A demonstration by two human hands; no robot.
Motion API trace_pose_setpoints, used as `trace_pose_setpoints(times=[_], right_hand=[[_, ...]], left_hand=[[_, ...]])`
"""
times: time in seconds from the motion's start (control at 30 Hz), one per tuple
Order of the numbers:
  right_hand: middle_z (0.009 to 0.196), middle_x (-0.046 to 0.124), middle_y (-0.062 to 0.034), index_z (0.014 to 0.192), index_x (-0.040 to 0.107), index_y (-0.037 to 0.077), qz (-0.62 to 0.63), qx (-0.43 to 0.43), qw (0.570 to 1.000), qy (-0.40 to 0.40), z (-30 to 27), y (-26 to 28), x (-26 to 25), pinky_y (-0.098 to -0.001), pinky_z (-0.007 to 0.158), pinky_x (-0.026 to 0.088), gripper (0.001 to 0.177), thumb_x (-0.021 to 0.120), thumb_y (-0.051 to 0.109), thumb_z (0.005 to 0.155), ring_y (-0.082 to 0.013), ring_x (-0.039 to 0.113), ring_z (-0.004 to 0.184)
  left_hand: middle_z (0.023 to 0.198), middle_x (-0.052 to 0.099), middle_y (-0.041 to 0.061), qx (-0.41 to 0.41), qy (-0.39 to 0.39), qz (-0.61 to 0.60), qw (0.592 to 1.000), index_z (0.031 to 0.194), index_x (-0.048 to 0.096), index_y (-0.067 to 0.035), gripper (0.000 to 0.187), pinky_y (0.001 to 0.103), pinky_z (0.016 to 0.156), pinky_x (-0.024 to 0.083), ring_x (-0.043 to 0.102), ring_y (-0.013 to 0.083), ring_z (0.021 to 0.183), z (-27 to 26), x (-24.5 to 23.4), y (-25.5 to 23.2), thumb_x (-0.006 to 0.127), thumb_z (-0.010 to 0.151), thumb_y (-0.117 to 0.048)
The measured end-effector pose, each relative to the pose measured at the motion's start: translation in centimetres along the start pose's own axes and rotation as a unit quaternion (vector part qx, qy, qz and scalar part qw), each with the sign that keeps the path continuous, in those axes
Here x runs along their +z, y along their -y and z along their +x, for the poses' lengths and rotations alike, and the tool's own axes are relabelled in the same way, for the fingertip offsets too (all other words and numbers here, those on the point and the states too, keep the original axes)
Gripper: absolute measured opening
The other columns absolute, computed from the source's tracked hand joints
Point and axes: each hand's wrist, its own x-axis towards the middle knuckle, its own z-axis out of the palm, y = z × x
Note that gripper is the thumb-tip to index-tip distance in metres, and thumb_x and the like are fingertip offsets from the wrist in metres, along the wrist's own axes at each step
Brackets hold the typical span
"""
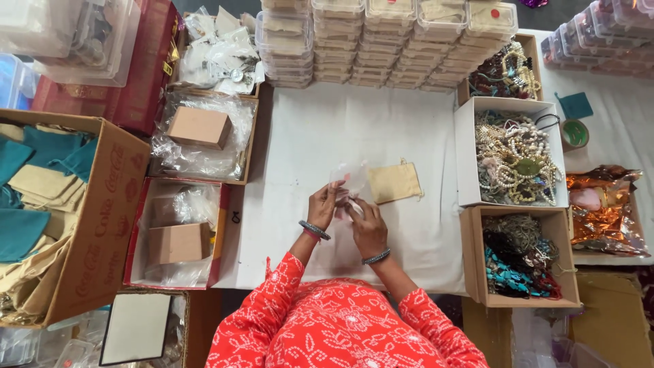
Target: The person wipes a green beaded bracelet with a pink cloth on a white table. They then place the bracelet into a small plastic bag, followed by a small beige pouch. Finally, they place both items into a clear plastic container and close the lid.
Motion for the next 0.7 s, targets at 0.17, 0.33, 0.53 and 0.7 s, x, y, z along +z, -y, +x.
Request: trace_pose_setpoints(times=[0.17,0.33,0.53,0.7], right_hand=[[0.134,0.062,-0.0133,0.127,0.068,0.010,0.066,0.084,0.993,0.042,-0.6,-0.3,2.4,-0.0442,0.097,0.051,0.049,0.068,0.001,0.079,-0.0360,0.057,0.113],[0.136,0.063,-0.0143,0.130,0.065,0.006,0.230,0.193,0.953,-0.038,-0.5,-1.4,5.3,-0.0435,0.105,0.049,0.044,0.062,-0.004,0.088,-0.0359,0.061,0.126],[0.133,0.067,-0.0125,0.124,0.068,0.006,0.275,0.086,0.956,0.050,-0.4,-0.8,4.1,-0.0404,0.100,0.053,0.046,0.061,-0.009,0.081,-0.0336,0.063,0.119],[0.132,0.064,-0.0124,0.121,0.068,0.007,0.190,0.020,0.978,0.088,1.3,0.9,1.0,-0.0434,0.098,0.053,0.046,0.065,-0.006,0.078,-0.0347,0.060,0.113]], left_hand=[[0.108,0.078,0.014,0.072,-0.018,0.002,0.997,0.129,0.068,0.003,0.056,0.032,0.088,0.061,0.074,0.0170,0.101,-0.8,0.8,0.4,0.050,0.106,-0.045],[0.113,0.076,0.011,0.058,0.006,-0.052,0.997,0.130,0.066,0.003,0.058,0.032,0.086,0.062,0.073,0.0161,0.103,-1.1,1.1,-0.9,0.050,0.104,-0.047],[0.106,0.078,0.015,0.040,-0.014,-0.050,0.998,0.128,0.070,0.003,0.060,0.029,0.087,0.060,0.074,0.0169,0.099,0.6,-1.0,1.6,0.050,0.106,-0.049],[0.102,0.077,0.013,0.005,-0.017,-0.017,1.000,0.129,0.069,-0.002,0.055,0.030,0.077,0.060,0.073,0.0157,0.094,-0.3,-0.5,-1.5,0.051,0.104,-0.048]])
